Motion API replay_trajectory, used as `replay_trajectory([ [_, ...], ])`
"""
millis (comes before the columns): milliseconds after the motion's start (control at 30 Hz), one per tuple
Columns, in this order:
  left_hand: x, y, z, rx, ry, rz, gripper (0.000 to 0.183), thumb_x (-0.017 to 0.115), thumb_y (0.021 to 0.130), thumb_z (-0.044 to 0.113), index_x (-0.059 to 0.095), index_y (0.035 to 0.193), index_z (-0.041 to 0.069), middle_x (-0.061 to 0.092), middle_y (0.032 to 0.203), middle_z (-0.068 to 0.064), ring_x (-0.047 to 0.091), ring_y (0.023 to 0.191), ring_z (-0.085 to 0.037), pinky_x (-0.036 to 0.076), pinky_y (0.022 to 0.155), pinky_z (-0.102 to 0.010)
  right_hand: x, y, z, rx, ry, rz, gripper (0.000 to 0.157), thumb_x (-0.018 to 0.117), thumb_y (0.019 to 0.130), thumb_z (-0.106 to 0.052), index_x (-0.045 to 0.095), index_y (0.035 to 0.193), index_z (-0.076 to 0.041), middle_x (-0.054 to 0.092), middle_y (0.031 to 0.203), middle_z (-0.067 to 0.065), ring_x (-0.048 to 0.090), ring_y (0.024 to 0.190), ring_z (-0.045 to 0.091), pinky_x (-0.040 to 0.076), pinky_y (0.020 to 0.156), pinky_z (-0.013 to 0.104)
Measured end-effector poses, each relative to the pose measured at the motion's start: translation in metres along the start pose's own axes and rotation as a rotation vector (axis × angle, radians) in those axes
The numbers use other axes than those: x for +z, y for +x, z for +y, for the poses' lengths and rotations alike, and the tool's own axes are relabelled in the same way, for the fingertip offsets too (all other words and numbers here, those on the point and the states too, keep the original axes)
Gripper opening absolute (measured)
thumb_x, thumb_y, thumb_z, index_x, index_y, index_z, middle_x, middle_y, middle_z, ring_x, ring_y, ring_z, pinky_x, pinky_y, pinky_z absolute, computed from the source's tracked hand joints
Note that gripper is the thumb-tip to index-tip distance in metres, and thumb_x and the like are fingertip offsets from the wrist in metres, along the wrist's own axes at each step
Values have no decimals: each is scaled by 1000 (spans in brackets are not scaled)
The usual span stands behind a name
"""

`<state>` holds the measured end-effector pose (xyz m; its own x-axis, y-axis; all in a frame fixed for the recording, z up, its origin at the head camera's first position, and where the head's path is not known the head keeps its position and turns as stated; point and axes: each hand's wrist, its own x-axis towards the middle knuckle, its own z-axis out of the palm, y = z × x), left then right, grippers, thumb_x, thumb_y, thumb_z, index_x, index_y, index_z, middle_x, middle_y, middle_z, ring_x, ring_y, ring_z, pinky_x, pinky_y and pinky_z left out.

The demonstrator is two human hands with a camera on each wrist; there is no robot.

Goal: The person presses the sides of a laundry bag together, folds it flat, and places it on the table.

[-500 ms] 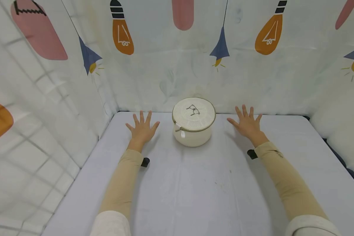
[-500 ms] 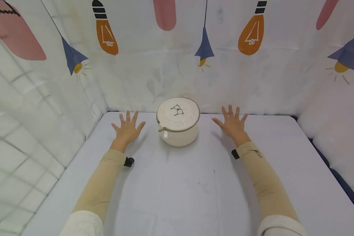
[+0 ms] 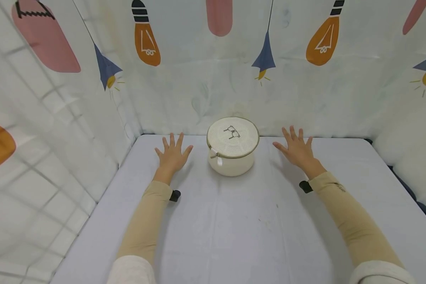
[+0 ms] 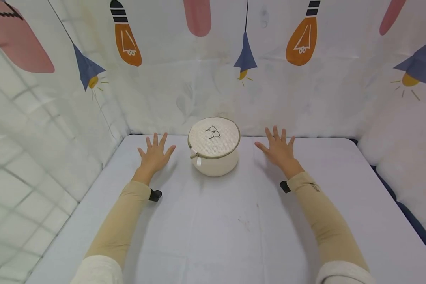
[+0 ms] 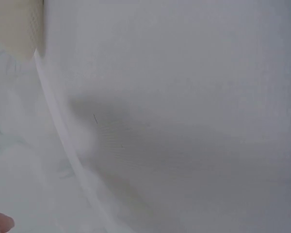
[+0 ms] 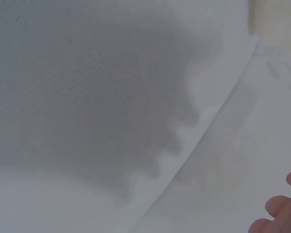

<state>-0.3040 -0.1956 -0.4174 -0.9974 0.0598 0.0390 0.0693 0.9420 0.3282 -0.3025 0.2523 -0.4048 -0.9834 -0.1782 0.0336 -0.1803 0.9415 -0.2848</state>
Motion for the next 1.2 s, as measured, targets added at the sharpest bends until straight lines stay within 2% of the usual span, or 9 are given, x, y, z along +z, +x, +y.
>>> replay_trajectory([
  [367,-2,-4,-1,32,-77,42,76,33,107,59,10,167,18,-2,169,-22,-4,152,-51,0,111,-79,-8,-5,-6,-55,23,14,93,24,102,-72,5,165,-6,-3,167,26,-10,149,54,-7,112,77],
  [633,-1,-9,-1,52,-122,55,78,39,107,58,10,167,18,-2,169,-22,-5,153,-48,3,113,-77,-9,-12,-9,-76,51,1,92,26,103,-71,6,164,-4,-4,167,26,-10,149,54,-6,113,76],
  [733,1,-10,-1,57,-148,80,77,40,106,58,13,166,18,1,170,-21,-1,153,-47,6,113,-77,-9,-14,-12,-87,61,2,91,28,104,-69,7,164,-4,-2,167,26,-9,150,53,-4,114,75],
  [1200,0,-14,17,94,-326,139,71,49,107,47,24,164,13,10,169,-18,7,153,-45,10,113,-76,-12,-21,-29,-152,116,17,86,35,106,-62,10,164,-4,1,168,24,-3,151,51,2,117,70],
])
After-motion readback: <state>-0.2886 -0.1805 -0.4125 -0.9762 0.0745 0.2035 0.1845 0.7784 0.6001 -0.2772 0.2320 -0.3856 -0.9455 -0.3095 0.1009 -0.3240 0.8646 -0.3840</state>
